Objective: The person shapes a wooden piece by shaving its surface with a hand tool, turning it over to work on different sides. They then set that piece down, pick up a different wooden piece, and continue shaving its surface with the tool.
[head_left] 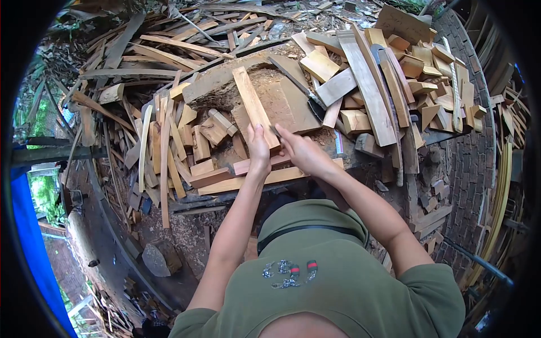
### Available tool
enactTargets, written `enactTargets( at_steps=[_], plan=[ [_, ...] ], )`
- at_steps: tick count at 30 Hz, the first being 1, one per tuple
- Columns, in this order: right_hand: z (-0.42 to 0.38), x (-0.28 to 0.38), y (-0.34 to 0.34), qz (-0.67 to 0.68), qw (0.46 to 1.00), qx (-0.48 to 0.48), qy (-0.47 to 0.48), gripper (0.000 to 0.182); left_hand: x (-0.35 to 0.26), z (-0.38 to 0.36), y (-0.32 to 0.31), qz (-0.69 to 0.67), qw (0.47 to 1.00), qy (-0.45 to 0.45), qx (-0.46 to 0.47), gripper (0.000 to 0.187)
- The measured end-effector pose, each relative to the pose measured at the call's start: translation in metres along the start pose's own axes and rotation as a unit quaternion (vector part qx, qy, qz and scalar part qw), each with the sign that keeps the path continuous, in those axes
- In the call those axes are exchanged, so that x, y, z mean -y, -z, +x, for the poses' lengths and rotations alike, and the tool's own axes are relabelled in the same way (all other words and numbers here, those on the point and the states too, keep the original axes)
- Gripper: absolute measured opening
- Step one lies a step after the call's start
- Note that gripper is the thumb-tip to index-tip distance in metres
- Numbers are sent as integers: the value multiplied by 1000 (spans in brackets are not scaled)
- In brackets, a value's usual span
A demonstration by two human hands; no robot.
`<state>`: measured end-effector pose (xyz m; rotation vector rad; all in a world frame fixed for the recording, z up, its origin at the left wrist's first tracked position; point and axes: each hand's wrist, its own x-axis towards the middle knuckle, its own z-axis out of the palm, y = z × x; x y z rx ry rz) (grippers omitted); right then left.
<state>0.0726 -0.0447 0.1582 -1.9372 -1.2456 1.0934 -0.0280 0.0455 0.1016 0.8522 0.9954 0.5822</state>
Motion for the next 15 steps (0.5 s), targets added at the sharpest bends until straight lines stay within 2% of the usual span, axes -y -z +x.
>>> enactTargets(
  at_steps=[2,3,4,6,7,8,10,11,14,15],
  plan=[
    [36,-10,-3,23,999,-36,12,43,-1,-6,-5,11,1000,11,3,28],
    [47,-8,-1,41,998,-9,-43,42,-2,-10,-4,20,1000,23,4,28],
    [45,-7,-1,44,998,-14,-40,42,-4,-10,-2,25,999,19,7,28],
    [21,-8,-4,-48,998,-24,24,44,3,-6,1,21,1000,15,7,23],
    [5,-3,-1,-122,992,-17,21,50,17,6,6,19,999,-22,-16,24],
    [2,-6,-1,-123,992,-13,21,50,32,16,13,17,999,-20,-20,24],
    [-4,-11,-3,-67,997,-14,41,54,25,8,5,5,999,-30,-27,23],
    [6,-10,0,-49,999,3,9,47,20,2,2,5,1000,-3,-19,23],
    [47,-12,3,-8,1000,6,-7,45,1,-10,-3,6,999,34,2,22],
    [44,-15,-2,-32,999,-17,22,41,-2,-8,-2,9,999,30,4,22]
  ],
)
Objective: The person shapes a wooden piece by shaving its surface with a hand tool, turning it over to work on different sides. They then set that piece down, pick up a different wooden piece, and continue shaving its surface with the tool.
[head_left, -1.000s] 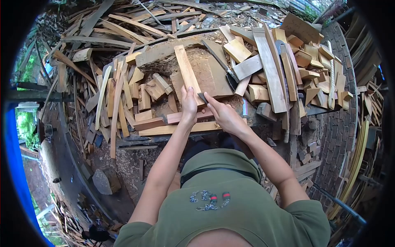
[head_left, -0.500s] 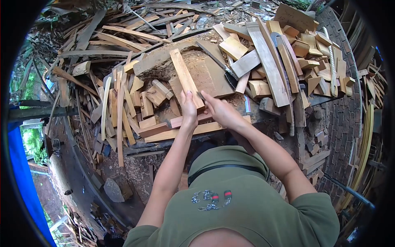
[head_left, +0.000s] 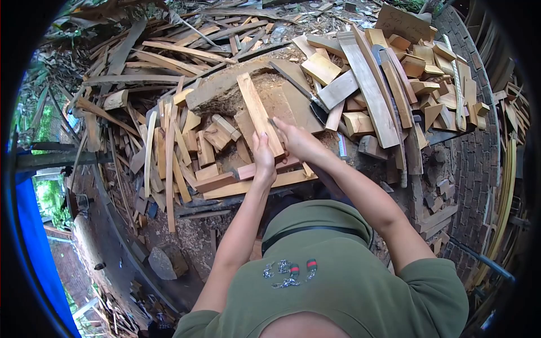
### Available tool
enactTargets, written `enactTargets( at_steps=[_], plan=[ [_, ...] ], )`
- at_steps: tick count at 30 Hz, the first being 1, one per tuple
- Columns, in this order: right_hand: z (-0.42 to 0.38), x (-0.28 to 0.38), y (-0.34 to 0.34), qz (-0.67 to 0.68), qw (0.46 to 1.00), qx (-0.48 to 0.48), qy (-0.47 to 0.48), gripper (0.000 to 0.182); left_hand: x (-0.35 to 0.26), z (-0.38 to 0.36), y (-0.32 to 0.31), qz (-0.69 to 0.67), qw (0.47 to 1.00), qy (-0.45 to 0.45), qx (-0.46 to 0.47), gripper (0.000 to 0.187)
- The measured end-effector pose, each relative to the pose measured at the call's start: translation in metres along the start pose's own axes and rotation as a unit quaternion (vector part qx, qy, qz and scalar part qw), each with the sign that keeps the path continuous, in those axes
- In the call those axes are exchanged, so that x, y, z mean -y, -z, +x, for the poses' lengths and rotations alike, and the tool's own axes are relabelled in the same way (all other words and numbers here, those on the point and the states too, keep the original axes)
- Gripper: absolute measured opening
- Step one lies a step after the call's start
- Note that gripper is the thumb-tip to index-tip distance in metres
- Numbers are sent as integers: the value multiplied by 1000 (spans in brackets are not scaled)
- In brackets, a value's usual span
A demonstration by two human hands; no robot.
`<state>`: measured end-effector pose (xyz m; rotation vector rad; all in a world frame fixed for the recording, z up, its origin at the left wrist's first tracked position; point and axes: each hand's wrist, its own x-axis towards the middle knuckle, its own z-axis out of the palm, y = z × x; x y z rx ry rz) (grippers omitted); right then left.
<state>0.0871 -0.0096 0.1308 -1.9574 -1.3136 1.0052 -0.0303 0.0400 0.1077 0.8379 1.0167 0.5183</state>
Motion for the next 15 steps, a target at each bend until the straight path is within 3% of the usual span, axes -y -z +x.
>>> enactTargets(
  at_steps=[4,7,9,11,12,13,15],
  plan=[
    [-52,5,2,-46,998,-7,43,47,9,4,-1,-28,999,-24,-20,22],
    [-31,9,7,46,999,10,-14,45,6,2,0,-36,999,-24,-10,26],
    [-8,-3,-4,14,998,-29,46,43,-4,-4,-1,-28,1000,-1,15,25],
    [-7,10,4,56,997,18,-42,47,-6,-3,1,-34,999,-5,10,25],
    [-15,-6,-9,19,998,-42,43,48,-4,-3,0,-47,999,-1,4,24],
    [-35,14,5,36,999,22,-28,43,-2,-1,-1,-50,999,0,5,24],
    [-49,2,-8,17,994,-61,88,42,1,-3,1,-47,999,-6,-2,21]
  ],
)
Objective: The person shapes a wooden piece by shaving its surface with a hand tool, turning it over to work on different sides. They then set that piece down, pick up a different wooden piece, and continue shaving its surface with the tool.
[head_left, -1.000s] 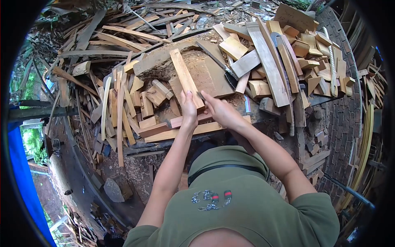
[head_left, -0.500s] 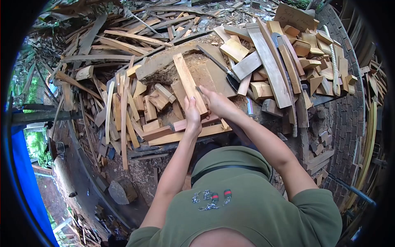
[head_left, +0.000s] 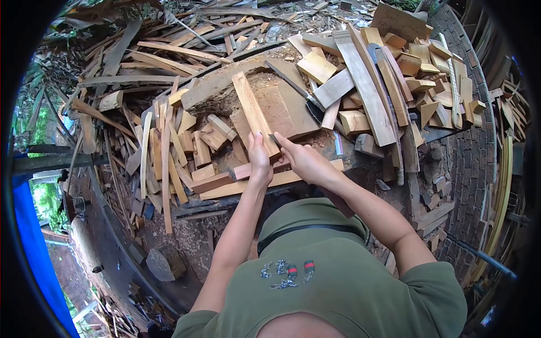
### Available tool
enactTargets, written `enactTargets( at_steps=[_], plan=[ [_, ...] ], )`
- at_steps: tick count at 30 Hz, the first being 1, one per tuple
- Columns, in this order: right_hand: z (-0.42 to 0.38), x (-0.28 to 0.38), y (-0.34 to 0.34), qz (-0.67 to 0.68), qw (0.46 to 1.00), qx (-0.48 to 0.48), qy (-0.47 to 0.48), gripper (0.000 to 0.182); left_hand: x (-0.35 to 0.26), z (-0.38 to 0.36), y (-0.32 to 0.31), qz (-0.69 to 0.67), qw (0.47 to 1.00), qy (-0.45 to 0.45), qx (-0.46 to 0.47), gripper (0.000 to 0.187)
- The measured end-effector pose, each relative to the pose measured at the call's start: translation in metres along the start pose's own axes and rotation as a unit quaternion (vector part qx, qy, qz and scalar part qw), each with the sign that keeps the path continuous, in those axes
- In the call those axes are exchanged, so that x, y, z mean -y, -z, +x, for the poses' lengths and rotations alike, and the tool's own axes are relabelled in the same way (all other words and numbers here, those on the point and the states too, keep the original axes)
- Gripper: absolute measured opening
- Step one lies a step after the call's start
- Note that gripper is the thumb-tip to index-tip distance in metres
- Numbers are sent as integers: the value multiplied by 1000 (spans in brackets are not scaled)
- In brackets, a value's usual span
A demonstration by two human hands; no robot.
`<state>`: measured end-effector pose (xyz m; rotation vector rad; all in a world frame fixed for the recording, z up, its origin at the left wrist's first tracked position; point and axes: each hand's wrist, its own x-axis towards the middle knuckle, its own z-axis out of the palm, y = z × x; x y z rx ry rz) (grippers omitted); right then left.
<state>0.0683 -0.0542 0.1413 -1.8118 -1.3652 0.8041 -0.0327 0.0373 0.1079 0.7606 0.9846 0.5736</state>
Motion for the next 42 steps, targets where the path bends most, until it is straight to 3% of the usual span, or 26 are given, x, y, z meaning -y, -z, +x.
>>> enactTargets(
  at_steps=[6,7,8,10,17,18,20,26,28,30,33,36,38,40,42],
  plan=[
    [58,6,8,58,981,82,-165,48,-8,-7,1,11,999,21,24,22],
    [51,5,6,12,984,97,-147,49,-9,-6,2,6,999,18,26,22],
    [39,-3,0,-12,996,48,-68,50,-8,-7,2,-4,1000,18,24,22],
    [11,10,6,-22,994,58,-86,40,-2,-4,2,-2,1000,18,13,25],
    [74,-26,-14,-32,993,56,-98,48,-4,-12,8,5,998,47,32,22],
    [64,-26,-15,-56,996,37,-57,48,-6,-10,7,7,998,44,33,22],
    [31,15,11,-58,988,94,-106,50,-3,-10,5,-27,999,32,23,22],
    [59,-19,-8,-19,999,32,-38,44,1,-13,7,-13,998,39,41,25],
    [74,-17,-7,-17,987,86,-139,44,0,-13,11,-12,998,54,31,26],
    [52,-22,-16,-45,997,41,-49,52,0,-11,12,-21,997,60,33,26],
    [20,2,1,-33,991,100,-78,51,4,-11,14,-53,997,53,36,26],
    [44,-1,2,-54,992,91,-68,49,2,-12,13,-34,997,56,37,25],
    [75,0,0,-54,986,84,-136,47,1,-15,14,-23,997,59,34,25],
    [73,-7,-4,-75,986,77,-131,47,-1,-13,14,-10,997,62,36,25],
    [46,-12,-11,-74,996,28,-31,46,1,-11,15,-44,997,57,39,26]
  ],
)
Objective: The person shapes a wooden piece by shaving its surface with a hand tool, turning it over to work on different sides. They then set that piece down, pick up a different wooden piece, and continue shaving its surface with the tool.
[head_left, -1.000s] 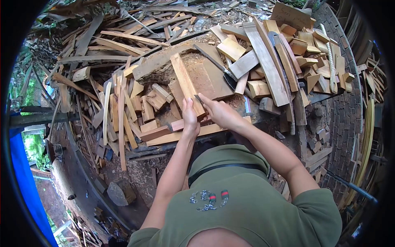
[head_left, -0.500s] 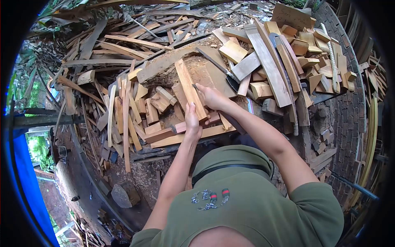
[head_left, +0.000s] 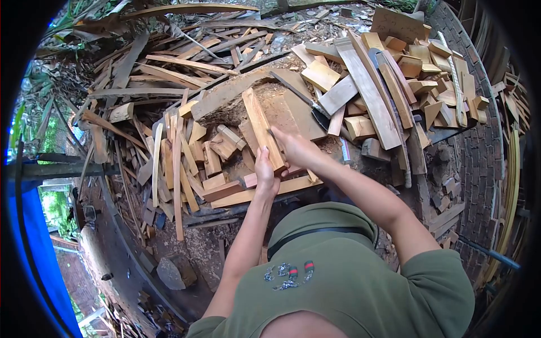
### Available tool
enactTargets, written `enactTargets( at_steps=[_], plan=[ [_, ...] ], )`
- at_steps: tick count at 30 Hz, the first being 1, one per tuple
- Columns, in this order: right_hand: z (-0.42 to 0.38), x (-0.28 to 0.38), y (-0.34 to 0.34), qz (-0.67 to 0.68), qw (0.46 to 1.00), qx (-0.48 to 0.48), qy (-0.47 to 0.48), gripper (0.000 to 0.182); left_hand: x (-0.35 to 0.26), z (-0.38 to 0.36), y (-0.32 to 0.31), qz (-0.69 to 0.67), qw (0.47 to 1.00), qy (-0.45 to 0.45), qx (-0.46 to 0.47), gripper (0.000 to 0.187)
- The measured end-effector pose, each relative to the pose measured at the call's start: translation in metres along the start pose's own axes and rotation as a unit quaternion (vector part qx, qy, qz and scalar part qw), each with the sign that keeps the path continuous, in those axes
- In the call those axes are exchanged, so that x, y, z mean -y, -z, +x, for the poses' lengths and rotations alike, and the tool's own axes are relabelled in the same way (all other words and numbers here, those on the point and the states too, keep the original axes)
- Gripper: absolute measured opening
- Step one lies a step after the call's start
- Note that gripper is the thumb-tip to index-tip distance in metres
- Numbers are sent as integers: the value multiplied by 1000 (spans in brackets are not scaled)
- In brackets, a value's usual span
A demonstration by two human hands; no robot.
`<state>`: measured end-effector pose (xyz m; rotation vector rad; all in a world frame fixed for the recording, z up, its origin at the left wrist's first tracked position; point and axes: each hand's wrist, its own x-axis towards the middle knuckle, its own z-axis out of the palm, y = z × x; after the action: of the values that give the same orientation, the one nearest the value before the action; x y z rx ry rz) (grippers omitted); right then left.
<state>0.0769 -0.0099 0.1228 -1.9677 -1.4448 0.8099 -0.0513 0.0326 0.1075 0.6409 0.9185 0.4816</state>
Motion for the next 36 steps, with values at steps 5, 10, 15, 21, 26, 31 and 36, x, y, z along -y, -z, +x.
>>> enactTargets(
  at_steps=[5,10,15,21,26,31,36],
  plan=[
    [10,-3,-2,1,1000,22,-9,53,1,0,-3,0,1000,0,-9,32],
    [33,2,-2,-25,999,26,-30,48,-1,4,3,-15,1000,24,9,26],
    [-24,29,25,-41,996,73,-26,41,-2,5,1,-61,998,18,1,27],
    [46,-8,-7,-53,997,26,-49,48,-2,5,1,-14,999,30,5,26],
    [-35,25,23,-57,996,74,-18,58,-4,4,-1,-50,999,17,2,26],
    [8,14,15,-85,994,50,-38,53,-4,2,-8,-12,1000,11,2,27],
    [-24,11,17,-95,995,28,-30,55,5,4,-16,-13,1000,-5,-16,24]
  ],
)
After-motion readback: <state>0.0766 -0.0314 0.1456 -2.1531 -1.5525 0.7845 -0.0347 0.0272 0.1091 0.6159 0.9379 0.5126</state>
